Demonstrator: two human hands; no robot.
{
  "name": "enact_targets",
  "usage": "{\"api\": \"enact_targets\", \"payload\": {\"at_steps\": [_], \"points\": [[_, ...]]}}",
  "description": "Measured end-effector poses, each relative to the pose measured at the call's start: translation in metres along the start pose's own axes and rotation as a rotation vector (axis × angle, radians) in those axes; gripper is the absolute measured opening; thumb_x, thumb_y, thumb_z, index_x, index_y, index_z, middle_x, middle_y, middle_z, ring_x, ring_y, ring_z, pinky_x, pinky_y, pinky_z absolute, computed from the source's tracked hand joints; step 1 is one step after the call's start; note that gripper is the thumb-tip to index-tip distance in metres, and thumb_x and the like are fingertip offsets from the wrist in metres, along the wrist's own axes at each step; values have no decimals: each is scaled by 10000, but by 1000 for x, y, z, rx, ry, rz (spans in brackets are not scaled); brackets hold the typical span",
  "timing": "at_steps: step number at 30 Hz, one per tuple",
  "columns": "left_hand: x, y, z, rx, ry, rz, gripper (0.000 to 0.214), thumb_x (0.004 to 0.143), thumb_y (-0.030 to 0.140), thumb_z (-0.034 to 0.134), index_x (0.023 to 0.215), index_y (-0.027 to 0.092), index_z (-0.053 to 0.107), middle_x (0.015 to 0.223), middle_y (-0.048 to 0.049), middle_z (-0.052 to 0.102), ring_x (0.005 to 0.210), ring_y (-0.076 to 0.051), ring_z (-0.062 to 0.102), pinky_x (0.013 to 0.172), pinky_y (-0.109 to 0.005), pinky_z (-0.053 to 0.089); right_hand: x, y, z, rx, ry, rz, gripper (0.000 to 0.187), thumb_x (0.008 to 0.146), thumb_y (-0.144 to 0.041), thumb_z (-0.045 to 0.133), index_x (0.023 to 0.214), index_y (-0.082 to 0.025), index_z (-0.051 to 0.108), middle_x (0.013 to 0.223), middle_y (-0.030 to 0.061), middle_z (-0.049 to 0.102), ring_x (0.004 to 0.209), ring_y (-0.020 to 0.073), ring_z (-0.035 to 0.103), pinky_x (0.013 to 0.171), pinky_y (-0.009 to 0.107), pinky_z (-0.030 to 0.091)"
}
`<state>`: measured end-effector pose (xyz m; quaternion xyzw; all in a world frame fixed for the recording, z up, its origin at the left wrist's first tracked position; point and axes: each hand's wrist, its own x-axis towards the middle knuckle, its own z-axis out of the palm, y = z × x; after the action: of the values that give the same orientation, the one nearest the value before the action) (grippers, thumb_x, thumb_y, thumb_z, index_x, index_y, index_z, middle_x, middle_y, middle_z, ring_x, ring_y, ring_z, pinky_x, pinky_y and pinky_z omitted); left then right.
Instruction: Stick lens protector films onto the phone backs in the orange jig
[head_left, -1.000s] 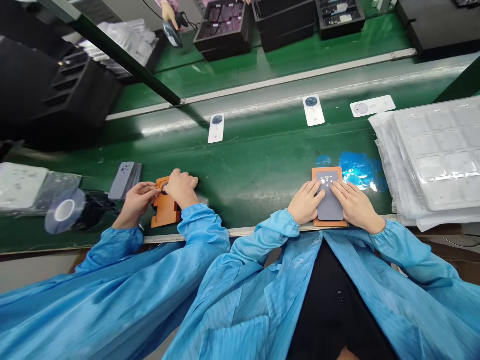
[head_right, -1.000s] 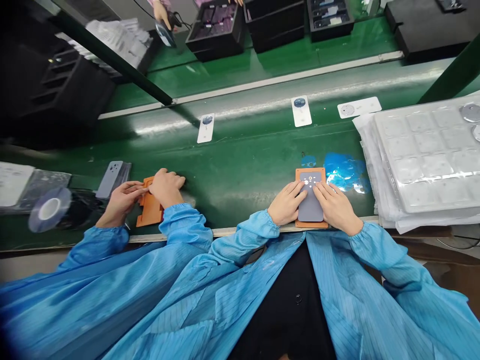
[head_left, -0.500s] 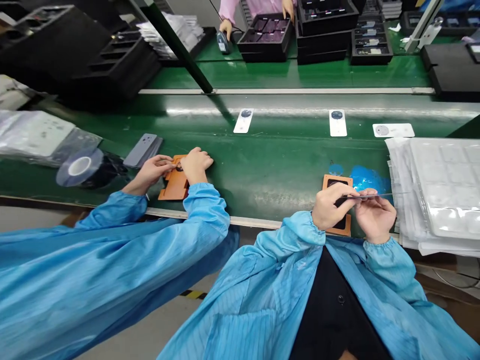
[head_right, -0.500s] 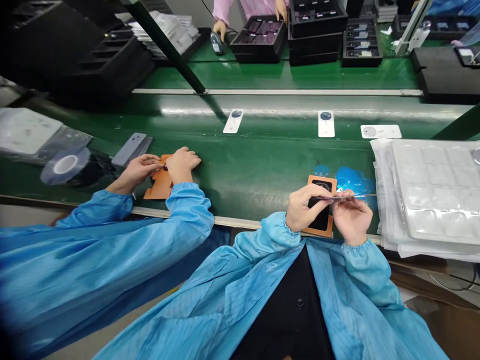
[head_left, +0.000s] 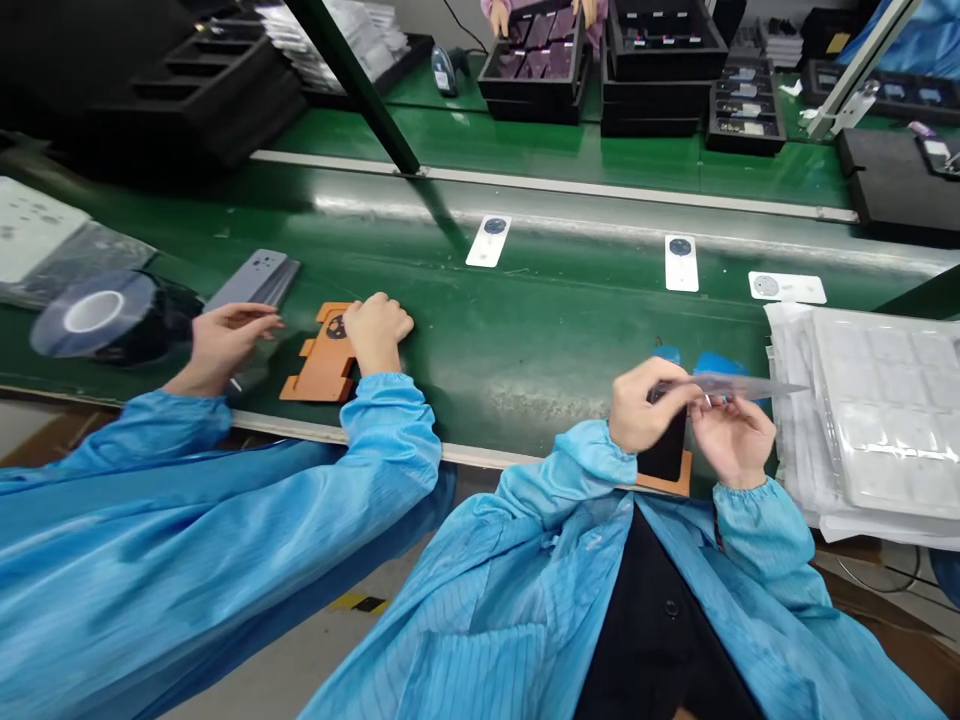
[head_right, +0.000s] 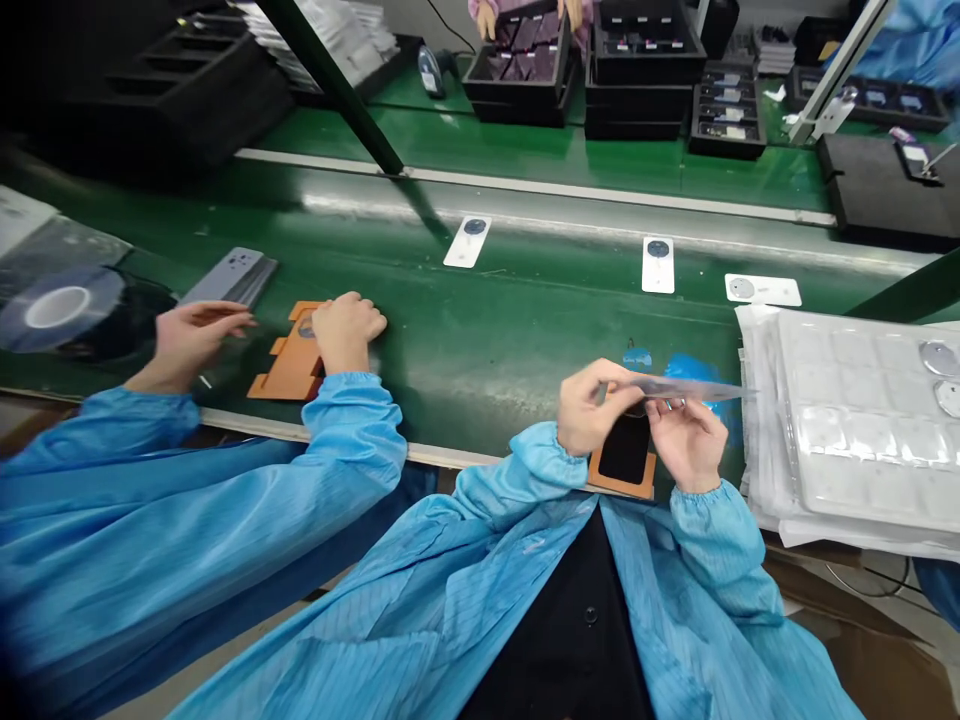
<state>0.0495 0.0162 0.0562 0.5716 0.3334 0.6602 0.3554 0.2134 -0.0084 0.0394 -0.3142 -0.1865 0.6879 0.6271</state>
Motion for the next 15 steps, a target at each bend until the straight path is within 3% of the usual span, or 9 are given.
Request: {"api": "enact_targets", "payload": {"at_steps": [2, 4, 6, 9, 12, 15], "points": [[31, -22, -16, -116, 128, -224, 313, 889, 457, 787, 865, 178, 645, 763, 17, 672, 603, -78, 603, 552, -201, 510, 19, -4, 2, -274, -64, 38, 141, 787, -265, 786, 898, -244, 701, 985, 12, 771, 974, 189, 745, 869, 340, 639], [73, -51, -32, -246, 265, -362, 404, 851, 522, 801, 880, 185, 580, 786, 17, 655, 575, -69, 562, 466, -180, 441, 46, -10, 6, -523, -135, 70, 252, 776, -325, 829, 984, -235, 719, 1106, 41, 771, 1040, 200, 742, 916, 345, 621], [120, -81, -44, -297, 364, -423, 394, 854, 480, 800, 895, 193, 532, 860, 1, 665, 662, -80, 606, 505, -167, 462, 78, -16, 9, -691, -152, 51, 341, 753, -410, 845, 1012, -238, 705, 1135, 44, 763, 1050, 195, 740, 943, 347, 607], [176, -119, -52, -158, 424, -525, 275, 931, 381, 716, 969, 183, 529, 974, -43, 697, 749, -88, 649, 639, -191, 531, 128, -20, 14, -831, -102, -24, 435, 714, -524, 825, 1001, -242, 661, 1094, 43, 757, 1020, 196, 740, 930, 358, 607], [195, -145, -60, -23, 475, -560, 328, 887, 289, 760, 1095, 147, 551, 1083, -116, 701, 845, -132, 682, 784, -268, 570, 169, -19, 12, -963, -30, -66, 480, 690, -578, 789, 965, -227, 611, 992, 56, 740, 944, 211, 738, 889, 387, 613], [180, -167, -69, 72, 557, -531, 460, 818, 208, 807, 1191, 132, 548, 1261, -189, 647, 1068, -189, 667, 920, -301, 545, 200, -21, 4, -1162, 91, -98, 500, 694, -603, 752, 956, -217, 571, 939, 73, 707, 939, 250, 720, 899, 441, 602]]}}
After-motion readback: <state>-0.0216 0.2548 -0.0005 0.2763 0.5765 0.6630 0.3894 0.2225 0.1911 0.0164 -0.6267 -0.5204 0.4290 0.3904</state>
